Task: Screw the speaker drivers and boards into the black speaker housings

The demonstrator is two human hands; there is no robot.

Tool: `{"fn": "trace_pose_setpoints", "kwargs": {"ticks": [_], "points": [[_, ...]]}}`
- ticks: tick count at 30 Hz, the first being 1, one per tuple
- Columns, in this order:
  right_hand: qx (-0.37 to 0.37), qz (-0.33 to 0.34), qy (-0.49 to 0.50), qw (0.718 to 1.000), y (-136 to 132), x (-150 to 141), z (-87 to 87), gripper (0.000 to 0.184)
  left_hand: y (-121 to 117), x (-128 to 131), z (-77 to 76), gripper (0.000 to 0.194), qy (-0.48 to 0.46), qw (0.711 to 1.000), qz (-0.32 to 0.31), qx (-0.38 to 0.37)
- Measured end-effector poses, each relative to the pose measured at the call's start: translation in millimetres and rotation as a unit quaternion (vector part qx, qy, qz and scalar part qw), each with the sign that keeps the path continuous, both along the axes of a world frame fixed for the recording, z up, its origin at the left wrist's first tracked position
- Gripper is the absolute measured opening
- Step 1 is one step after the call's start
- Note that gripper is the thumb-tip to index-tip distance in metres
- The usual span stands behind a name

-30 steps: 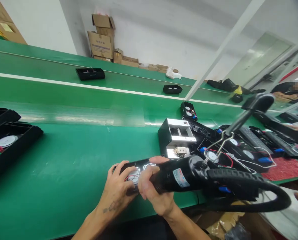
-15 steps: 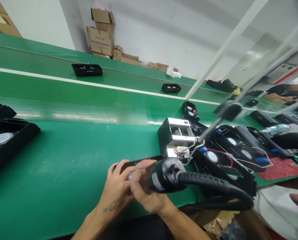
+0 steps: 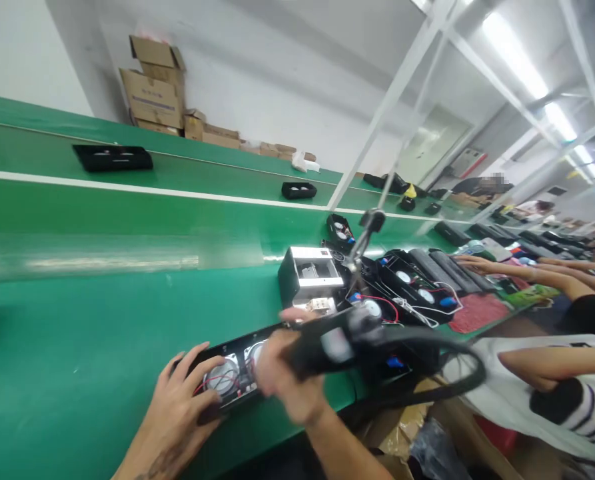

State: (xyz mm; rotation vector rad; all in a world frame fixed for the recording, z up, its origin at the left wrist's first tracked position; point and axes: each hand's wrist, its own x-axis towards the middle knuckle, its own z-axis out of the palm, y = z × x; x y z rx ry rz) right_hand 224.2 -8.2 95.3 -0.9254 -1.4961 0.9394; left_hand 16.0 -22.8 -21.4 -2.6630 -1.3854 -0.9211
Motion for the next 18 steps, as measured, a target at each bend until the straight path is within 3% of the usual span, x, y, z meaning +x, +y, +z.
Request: {"fn": "trace_pose_setpoints", "kwargs": {"ticks": [3,5,7,12,18], "points": [[0.077,-0.119,0.150,0.978,29,42,21.7,0.040,-2,-22,-1.3,0.002,0.030,0.998,-0.024,0.051],[0.116,-0.223,0.158,0.955,54,73,29.2,0.048,-5,-30,5.1,0.011,0.042,0.996,-0.028,0.070],[0.133,-0.265,0.115,0.948,76,95,27.5,0.046,-7,-27,15.3,0.026,0.057,0.993,-0.041,0.091],[0.095,-0.237,0.064,0.965,97,109,10.1,0.042,0,7,32.5,0.024,0.095,0.988,-0.060,0.103],[0.013,-0.119,0.139,0.983,59,95,18.6,0.039,-1,35,33.2,0.030,0.112,0.993,-0.018,0.044]]}}
